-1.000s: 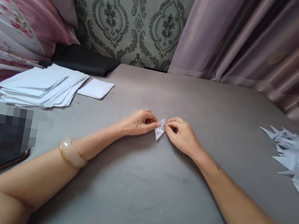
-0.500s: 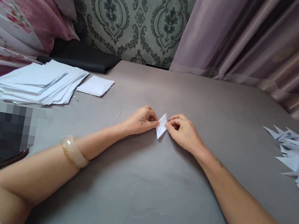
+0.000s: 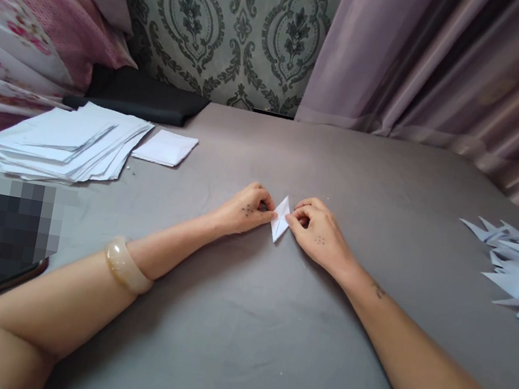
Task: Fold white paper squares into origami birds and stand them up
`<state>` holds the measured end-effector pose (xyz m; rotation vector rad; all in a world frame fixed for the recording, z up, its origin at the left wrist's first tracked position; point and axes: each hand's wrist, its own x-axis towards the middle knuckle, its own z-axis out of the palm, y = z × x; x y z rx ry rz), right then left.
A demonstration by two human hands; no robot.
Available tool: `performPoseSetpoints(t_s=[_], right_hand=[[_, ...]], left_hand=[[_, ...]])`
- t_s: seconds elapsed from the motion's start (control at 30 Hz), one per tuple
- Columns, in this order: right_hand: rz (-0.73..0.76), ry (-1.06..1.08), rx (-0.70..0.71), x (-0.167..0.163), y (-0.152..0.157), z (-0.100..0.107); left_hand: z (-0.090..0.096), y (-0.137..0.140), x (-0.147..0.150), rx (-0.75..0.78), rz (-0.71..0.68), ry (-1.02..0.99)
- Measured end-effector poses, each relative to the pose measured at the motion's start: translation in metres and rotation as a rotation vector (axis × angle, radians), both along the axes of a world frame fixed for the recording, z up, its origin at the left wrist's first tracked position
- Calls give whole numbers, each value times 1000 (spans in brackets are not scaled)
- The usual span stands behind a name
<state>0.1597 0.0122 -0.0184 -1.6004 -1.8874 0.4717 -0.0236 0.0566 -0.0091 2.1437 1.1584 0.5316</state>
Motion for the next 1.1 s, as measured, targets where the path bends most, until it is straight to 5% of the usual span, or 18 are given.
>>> performPoseSetpoints(t_s=[0.23,0.53,1.1], right_hand=[[33,-34,50,3,-1,-2],[196,-66,120,1,-6,-3],[207,-303,93,2,-3,-4]], left_hand=[[-9,-4,1,195,-45,-61],[1,-19,-2,526,-321,234],[2,-25,-6,547,-387,389]])
